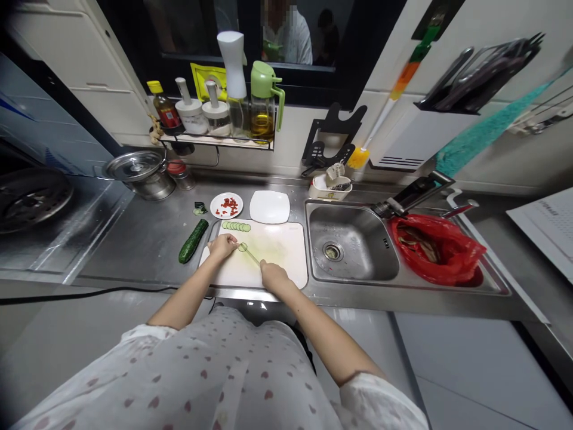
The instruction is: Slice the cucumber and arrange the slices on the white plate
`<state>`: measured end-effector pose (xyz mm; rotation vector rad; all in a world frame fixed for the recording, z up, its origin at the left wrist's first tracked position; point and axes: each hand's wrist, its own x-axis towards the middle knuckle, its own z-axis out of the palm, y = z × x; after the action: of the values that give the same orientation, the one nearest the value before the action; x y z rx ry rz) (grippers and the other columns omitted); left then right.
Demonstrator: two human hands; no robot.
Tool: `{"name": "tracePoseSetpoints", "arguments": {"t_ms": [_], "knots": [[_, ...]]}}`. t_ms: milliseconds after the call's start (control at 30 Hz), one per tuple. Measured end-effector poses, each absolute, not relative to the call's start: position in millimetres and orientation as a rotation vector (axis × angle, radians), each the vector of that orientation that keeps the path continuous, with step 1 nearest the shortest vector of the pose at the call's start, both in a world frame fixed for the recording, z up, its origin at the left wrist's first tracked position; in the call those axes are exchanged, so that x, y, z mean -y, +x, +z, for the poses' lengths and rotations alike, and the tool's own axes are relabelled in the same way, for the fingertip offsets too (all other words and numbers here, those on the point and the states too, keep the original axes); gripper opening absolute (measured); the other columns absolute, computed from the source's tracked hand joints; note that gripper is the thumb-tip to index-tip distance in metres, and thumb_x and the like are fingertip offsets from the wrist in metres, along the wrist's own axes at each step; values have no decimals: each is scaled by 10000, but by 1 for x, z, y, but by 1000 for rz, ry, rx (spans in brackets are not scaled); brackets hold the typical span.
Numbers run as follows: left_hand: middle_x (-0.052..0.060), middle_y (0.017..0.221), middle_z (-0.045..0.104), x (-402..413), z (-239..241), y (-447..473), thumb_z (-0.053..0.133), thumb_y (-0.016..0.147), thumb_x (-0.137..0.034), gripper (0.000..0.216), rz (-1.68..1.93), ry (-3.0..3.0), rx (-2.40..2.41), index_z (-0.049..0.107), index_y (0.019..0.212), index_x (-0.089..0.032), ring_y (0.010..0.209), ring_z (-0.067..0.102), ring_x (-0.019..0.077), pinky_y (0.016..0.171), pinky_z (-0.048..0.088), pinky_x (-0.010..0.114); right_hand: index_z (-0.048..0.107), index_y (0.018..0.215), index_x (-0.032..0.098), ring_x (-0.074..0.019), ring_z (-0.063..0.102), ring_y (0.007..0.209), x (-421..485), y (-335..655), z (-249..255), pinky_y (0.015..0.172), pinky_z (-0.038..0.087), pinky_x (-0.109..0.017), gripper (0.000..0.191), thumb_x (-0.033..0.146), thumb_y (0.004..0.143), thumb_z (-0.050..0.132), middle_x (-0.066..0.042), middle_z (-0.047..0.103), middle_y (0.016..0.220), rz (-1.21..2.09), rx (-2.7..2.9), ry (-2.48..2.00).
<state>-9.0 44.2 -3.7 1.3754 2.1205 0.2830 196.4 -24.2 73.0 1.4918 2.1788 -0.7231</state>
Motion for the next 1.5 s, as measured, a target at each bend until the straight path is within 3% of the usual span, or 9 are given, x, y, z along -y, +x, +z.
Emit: {"name": "tracePoseSetpoints", "arguments": {"t_ms": [667, 1000, 1167, 1300, 1500], "knots": [[-24, 900, 737, -45, -10, -12, 708, 696, -421, 191, 285, 1385, -2118, 669, 837, -298, 991, 640, 226, 953, 328, 397, 517, 1251, 121, -260, 647, 1073, 3, 193, 85, 826, 493, -356, 382, 78, 937, 304, -199, 682, 1088, -500, -2205, 1377], [-7, 940, 737, -38, -3, -6, 649, 762, -393, 161, 270, 1451, -2117, 661, 883, -287, 995, 631, 229, 953, 330, 403, 521, 1195, 143, -248, 661, 984, 18, 222, 66, 756, 435, -301, 309, 124, 934, 356, -161, 694, 1029, -487, -2283, 1455], [56, 1030, 703, -27, -6, 4, 564, 835, -369, 205, 290, 1610, -2139, 647, 992, -267, 1042, 603, 257, 905, 366, 402, 506, 1150, 177, -209, 653, 909, 33, 246, 54, 679, 354, -254, 259, 265, 993, 320, -116, 693, 1007, -596, -2254, 1743], [75, 1087, 672, -22, -5, 13, 562, 844, -341, 174, 324, 1641, -2141, 656, 960, -252, 1058, 591, 254, 899, 373, 390, 510, 1104, 173, -183, 632, 879, 40, 259, 46, 656, 306, -235, 233, 285, 996, 336, -95, 691, 969, -710, -2162, 1929], [10, 941, 714, -29, -3, 15, 606, 791, -238, 82, 399, 1508, -2092, 658, 851, -257, 954, 628, 197, 867, 385, 332, 510, 1069, 182, -182, 618, 864, 42, 265, 35, 659, 293, -227, 208, 285, 991, 348, -77, 683, 915, -828, -2212, 1962]]}}
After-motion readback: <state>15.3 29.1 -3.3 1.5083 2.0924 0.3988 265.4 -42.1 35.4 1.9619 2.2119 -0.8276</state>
